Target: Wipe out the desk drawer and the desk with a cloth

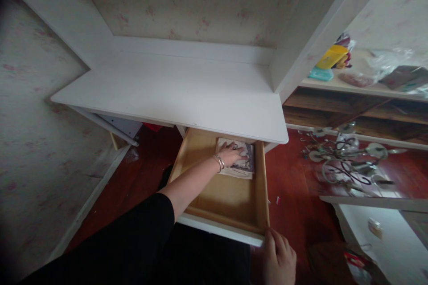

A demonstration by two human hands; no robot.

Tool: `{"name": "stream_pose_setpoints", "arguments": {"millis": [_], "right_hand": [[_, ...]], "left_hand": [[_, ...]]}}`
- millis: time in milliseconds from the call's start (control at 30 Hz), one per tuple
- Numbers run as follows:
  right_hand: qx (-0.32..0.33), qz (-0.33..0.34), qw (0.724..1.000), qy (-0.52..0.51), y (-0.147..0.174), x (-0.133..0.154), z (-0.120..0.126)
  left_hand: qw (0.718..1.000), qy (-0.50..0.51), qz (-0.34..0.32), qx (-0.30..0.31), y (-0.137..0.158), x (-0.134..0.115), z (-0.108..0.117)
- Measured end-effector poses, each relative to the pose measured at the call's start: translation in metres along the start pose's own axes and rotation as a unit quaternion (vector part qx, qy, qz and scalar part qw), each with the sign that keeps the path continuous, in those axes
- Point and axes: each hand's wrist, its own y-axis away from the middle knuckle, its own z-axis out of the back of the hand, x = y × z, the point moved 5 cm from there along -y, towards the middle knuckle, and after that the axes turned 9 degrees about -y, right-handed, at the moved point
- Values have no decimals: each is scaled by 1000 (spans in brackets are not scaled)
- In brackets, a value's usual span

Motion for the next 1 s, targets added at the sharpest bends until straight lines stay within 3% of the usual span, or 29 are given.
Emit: {"name": "stream_pose_setpoints", "arguments": {"millis": [167,367,467,567,800,900,1000], "right_hand": [[-6,2,1000,5,2,-5,-2],[-4,-9,1000,-7,0,-6,-2],[-3,-12,1000,-11,-1,-3,-1],[-8,-20,1000,-13,-1,-1,1],[0,-15,1000,-7,-1,-7,0],[-1,-10,1000,-2,-1,-9,0],[2,-4,1000,-1,-1,-10,-1]], "left_hand": [[998,-23,-51,4,5,-40,-9],[985,-96,-139,-44,72,-94,-42],[987,-79,-138,-37,100,-102,-47],[991,-52,-116,-29,124,-83,-43],[997,-57,-33,44,190,5,-48],[996,-51,-45,51,195,23,-49],[995,-56,-48,66,176,36,-51]]}}
